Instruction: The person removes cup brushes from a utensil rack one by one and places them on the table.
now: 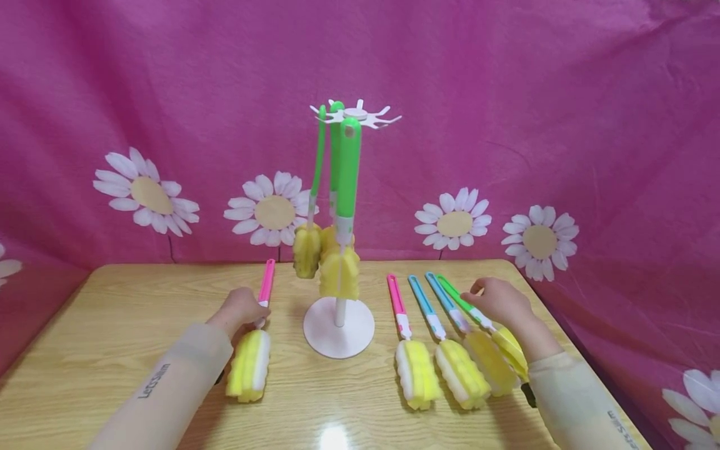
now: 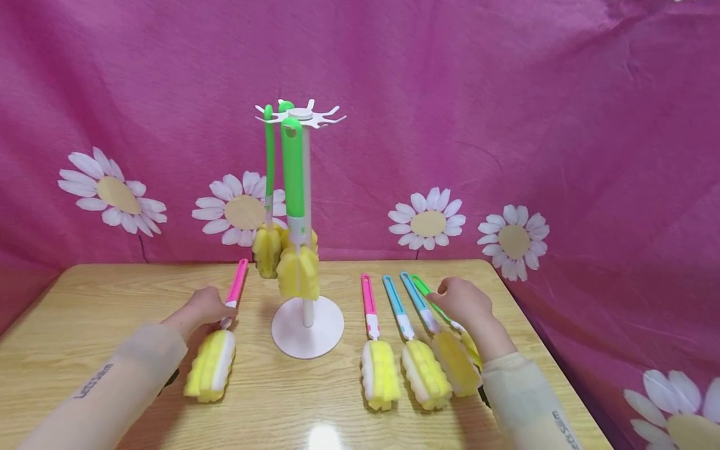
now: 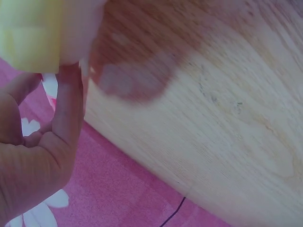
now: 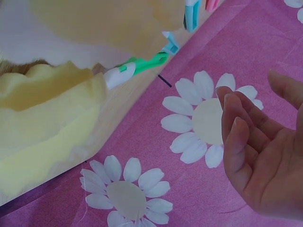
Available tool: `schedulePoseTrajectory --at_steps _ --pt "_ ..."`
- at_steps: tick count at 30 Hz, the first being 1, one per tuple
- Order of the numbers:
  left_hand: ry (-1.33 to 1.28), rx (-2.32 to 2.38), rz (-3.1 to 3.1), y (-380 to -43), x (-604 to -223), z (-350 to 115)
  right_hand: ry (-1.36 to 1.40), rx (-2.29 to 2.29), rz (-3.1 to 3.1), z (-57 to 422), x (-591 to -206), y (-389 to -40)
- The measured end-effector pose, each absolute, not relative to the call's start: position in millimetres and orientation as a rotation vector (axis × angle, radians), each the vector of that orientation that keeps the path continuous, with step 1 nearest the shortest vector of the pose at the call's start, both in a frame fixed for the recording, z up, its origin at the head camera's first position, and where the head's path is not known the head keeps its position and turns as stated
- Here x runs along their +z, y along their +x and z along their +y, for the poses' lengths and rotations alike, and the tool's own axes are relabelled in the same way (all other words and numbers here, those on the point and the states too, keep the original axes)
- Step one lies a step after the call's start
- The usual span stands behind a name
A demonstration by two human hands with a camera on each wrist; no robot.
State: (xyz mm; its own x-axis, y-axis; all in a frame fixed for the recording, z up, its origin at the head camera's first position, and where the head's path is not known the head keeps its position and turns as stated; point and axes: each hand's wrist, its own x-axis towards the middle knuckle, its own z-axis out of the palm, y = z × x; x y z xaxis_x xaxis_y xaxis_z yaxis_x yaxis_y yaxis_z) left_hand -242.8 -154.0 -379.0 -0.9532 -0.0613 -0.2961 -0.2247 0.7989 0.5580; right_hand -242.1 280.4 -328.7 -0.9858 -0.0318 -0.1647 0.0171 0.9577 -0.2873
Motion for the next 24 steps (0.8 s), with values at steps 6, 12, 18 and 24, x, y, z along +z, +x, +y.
schedulePoseTrajectory --at_steps 6,12,18,24 --pt "-0.276 0.931 2.642 -242 -385 -154 -0.012 -0.425 2.930 280 -329 -244" --pt "-0.264 0.904 2.652 -244 -387 -154 -0.050 -0.424 2.942 278 -331 -244" --pt "-0.204 0.708 2.775 -240 -381 -158 -0.047 -0.432 2.946 277 -333 -244" --pt "-0.175 0.616 2.948 -245 -364 -164 -0.035 -0.420 2.931 280 -333 -243"
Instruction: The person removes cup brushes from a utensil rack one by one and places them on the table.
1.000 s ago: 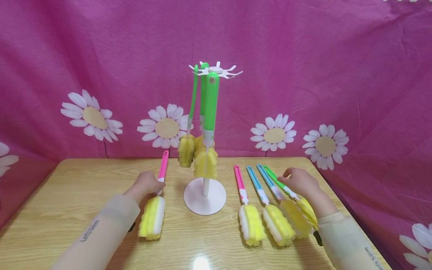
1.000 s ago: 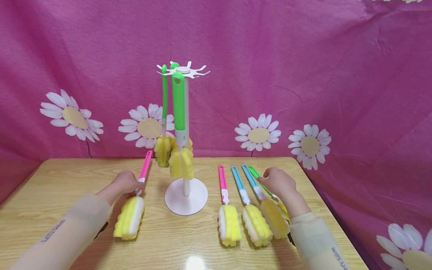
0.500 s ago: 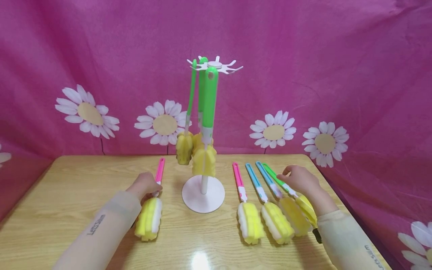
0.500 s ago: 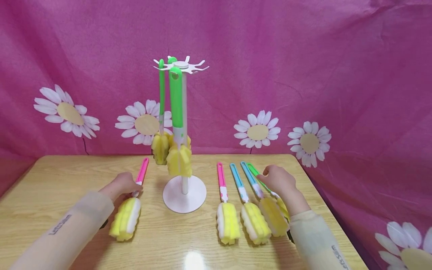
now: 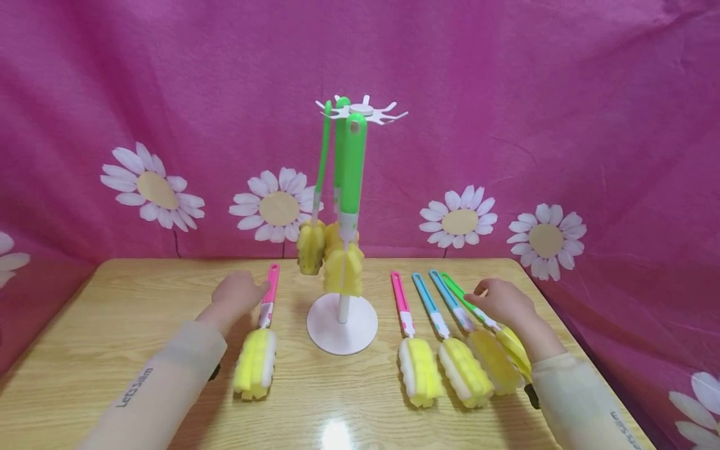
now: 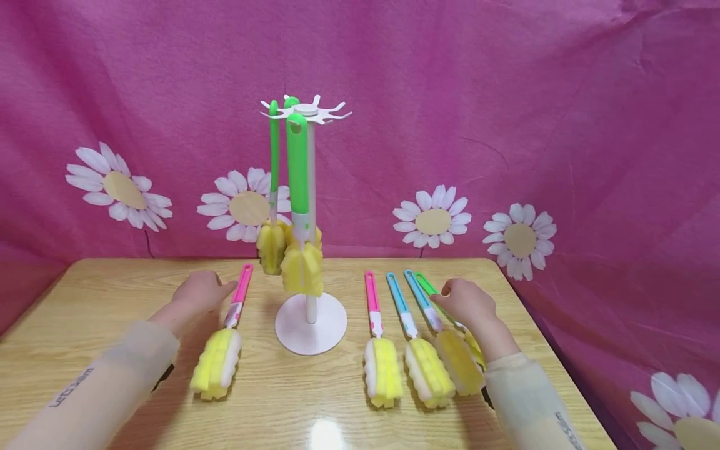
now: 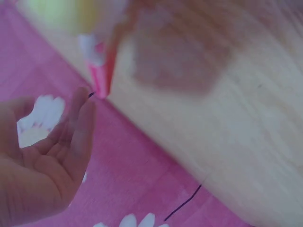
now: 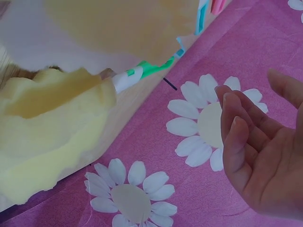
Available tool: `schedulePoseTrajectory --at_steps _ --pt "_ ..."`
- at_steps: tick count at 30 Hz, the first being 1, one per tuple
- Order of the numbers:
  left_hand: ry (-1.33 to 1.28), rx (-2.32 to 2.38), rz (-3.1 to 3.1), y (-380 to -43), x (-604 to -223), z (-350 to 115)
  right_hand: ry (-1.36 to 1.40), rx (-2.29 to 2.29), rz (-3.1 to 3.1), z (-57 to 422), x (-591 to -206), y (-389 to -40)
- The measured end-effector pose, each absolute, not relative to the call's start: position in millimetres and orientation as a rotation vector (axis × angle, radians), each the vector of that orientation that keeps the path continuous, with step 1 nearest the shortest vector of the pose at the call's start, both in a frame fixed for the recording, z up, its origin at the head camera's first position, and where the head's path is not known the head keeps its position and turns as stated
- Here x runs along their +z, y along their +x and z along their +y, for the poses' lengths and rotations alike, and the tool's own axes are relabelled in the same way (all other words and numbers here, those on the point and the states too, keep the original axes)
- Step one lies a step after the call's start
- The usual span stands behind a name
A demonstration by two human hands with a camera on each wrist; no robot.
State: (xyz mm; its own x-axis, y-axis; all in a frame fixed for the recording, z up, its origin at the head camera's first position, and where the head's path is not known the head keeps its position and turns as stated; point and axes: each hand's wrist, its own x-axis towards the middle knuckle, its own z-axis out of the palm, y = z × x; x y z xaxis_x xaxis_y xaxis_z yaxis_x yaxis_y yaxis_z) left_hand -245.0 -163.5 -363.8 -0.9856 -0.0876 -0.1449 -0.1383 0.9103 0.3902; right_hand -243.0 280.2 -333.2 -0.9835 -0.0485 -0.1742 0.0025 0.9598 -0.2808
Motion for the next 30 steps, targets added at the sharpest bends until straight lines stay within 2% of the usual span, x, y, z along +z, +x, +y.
schedulePoseTrajectory --at_steps 8,16,22,26,30 --pt "-0.109 0.955 3.083 -246 -333 -162 -0.030 -0.421 2.924 280 -334 -244" --pt "-0.042 1.397 3.208 -234 -300 -137 -0.025 -0.406 2.922 277 -335 -243" --pt "0.253 1.695 3.137 -218 -278 -109 -0.027 -0.399 2.928 276 -335 -244" --pt "0.454 1.751 3.040 -214 -272 -94 -0.034 -0.394 2.930 274 -335 -245" --pt "0.545 1.751 2.946 -214 -270 -85 -0.029 -0.395 2.926 272 -335 -245"
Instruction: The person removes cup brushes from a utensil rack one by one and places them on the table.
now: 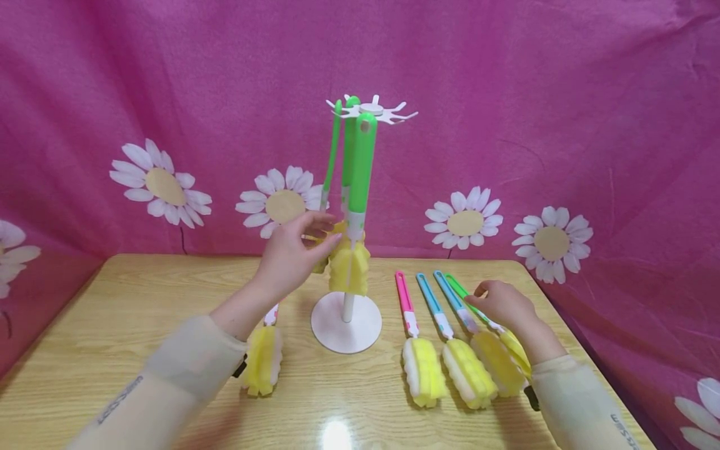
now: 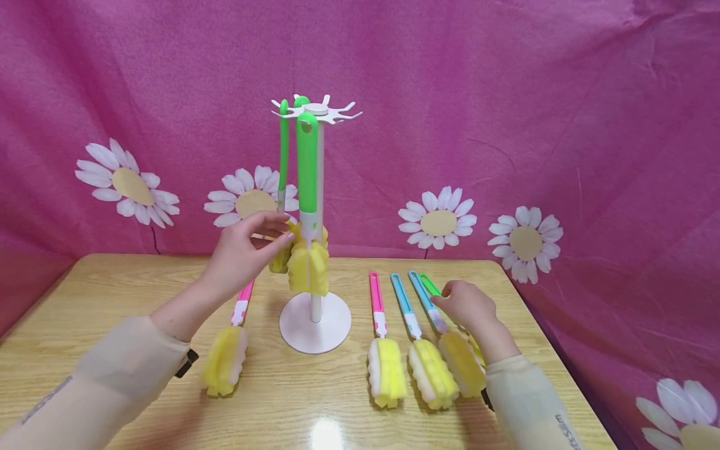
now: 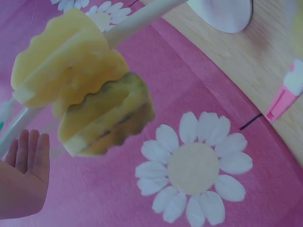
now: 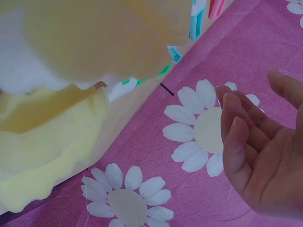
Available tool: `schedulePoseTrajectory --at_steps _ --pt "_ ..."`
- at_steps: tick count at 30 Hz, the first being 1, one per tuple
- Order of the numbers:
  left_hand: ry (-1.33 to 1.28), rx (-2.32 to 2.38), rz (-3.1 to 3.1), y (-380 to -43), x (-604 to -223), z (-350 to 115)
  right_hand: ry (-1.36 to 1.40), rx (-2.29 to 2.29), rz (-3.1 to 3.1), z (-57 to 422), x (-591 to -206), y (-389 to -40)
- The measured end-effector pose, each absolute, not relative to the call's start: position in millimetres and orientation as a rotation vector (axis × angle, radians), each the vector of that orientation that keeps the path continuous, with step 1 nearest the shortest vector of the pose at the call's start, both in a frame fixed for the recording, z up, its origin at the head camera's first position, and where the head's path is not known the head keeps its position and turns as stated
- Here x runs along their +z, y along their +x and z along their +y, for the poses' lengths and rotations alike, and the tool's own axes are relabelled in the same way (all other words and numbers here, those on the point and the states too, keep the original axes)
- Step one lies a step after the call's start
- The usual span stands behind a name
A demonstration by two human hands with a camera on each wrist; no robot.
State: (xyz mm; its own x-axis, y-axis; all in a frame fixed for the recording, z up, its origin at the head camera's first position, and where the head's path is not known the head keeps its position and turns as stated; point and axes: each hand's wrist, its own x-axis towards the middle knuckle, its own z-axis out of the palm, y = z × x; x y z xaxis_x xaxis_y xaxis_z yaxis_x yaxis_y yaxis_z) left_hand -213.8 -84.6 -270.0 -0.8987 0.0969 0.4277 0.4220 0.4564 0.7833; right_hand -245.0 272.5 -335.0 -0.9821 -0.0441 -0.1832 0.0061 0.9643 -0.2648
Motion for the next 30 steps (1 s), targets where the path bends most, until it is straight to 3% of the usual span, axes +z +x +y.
schedulePoseTrajectory --at_steps 30 --pt "-0.482 -1.408 -2.473 -218 -268 -66 0.013 -0.380 2.916 268 -337 -246"
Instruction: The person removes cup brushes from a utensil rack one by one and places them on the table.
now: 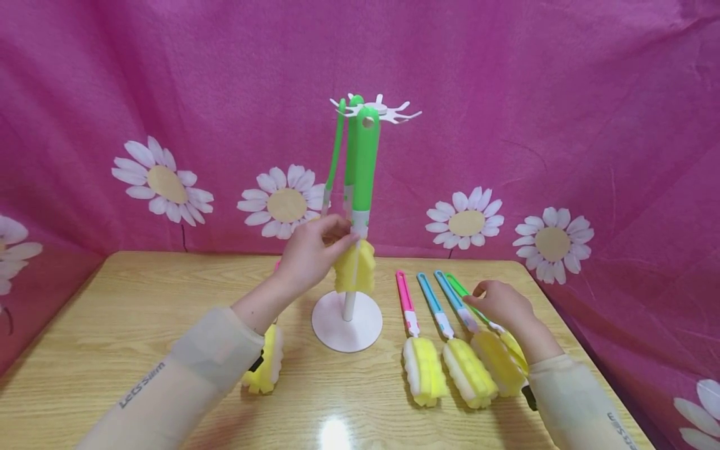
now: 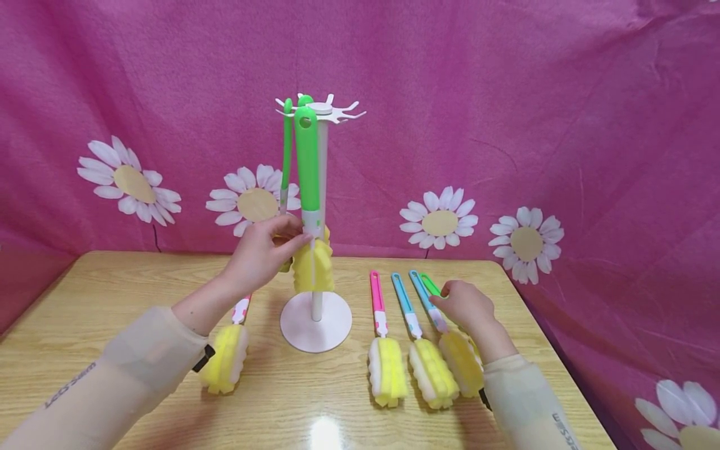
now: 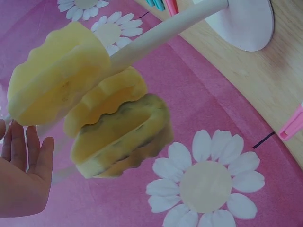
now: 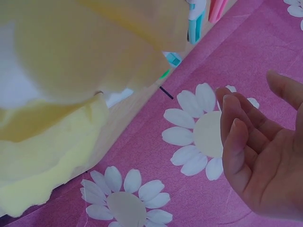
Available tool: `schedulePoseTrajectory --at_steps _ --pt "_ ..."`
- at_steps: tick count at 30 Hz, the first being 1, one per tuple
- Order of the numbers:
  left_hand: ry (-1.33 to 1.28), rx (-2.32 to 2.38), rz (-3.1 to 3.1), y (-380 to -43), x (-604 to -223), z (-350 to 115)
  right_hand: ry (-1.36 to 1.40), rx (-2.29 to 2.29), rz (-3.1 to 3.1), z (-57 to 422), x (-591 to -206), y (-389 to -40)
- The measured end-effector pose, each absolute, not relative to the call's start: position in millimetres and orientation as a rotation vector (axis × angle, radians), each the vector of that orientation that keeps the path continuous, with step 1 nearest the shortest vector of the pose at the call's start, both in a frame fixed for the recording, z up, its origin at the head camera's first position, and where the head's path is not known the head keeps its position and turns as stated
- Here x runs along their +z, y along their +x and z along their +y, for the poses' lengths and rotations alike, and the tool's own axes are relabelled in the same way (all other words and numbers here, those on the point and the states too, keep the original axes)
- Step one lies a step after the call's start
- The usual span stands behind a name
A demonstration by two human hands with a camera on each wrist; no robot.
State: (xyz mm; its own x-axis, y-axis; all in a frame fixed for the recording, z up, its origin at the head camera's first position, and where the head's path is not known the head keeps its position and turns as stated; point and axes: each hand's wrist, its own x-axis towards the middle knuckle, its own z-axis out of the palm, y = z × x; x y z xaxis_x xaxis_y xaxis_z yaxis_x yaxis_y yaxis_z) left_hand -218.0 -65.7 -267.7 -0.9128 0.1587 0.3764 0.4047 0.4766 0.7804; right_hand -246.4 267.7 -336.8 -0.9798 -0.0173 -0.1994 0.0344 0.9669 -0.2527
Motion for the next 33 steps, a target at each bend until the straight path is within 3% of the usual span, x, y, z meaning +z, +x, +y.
schedulePoseTrajectory --at_steps 13,33 --pt "-0.532 -1.438 -2.484 -207 -258 -75 0.014 -0.385 2.917 267 -336 -245" --pt "-0.372 -1.301 -2.532 -202 -262 -140 0.004 -0.376 2.928 268 -336 -245"
